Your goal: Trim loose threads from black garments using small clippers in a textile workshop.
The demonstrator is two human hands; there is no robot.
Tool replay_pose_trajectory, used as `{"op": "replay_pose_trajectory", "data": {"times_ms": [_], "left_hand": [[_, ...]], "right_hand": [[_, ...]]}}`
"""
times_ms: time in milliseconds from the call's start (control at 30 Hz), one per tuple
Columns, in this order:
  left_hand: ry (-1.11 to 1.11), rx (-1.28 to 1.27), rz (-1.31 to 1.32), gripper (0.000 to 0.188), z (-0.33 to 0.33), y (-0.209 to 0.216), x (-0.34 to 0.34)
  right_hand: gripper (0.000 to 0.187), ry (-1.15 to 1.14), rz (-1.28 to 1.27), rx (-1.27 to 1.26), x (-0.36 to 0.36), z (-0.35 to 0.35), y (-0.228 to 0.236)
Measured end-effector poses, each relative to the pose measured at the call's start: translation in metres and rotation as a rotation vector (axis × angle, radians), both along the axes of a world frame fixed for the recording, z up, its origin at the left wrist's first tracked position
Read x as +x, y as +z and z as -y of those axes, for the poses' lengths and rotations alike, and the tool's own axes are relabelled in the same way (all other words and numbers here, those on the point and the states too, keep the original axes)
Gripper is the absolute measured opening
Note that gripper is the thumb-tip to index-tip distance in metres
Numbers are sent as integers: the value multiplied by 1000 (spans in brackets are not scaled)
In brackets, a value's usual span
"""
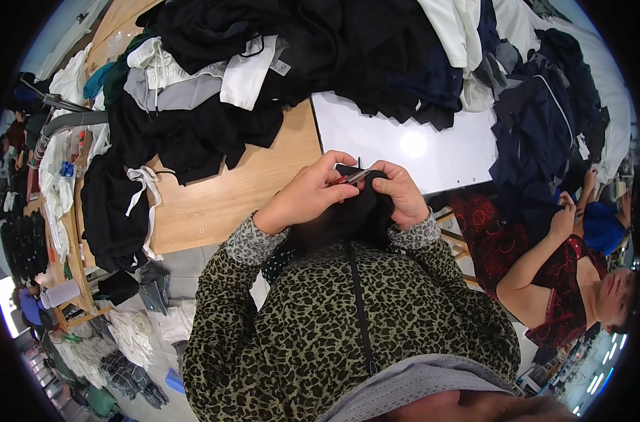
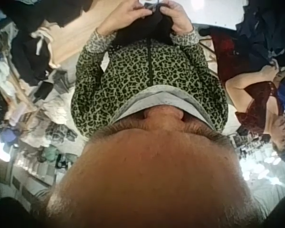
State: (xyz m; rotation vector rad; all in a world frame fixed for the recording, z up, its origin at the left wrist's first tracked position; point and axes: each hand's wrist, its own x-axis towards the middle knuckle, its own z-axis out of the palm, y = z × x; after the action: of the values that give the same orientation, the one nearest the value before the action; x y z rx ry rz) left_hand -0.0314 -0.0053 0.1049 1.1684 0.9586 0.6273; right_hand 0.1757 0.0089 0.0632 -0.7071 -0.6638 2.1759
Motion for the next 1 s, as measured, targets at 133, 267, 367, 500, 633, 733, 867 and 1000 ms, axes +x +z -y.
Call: {"op": "replay_pose_trajectory", "data": {"times_ms": [133, 267, 367, 500, 633, 733, 867, 1000], "left_hand": [[-14, 5, -16, 37, -1, 3, 0], [-34, 8, -40, 38, -1, 4, -1], [-49, 4, -42, 38, -2, 5, -2], [-36, -26, -13, 38, -2, 5, -3], [-14, -36, 3, 39, -3, 6, -3], [-58, -32, -14, 41, -3, 8, -2], [-57, -60, 3, 43, -4, 7, -5], [-75, -49, 12, 45, -4, 7, -4]], "right_hand": [[16, 17, 124, 36, 5, -4, 1], [13, 86, 255, 131, 8, -8, 10], [12, 113, 310, 165, 9, -10, 11], [13, 125, 314, 140, 10, -11, 13], [13, 108, 380, 178, 11, -12, 11], [15, 120, 401, 219, 11, -13, 20], [17, 152, 472, 257, 12, -14, 24], [16, 176, 531, 325, 13, -14, 25]]}}
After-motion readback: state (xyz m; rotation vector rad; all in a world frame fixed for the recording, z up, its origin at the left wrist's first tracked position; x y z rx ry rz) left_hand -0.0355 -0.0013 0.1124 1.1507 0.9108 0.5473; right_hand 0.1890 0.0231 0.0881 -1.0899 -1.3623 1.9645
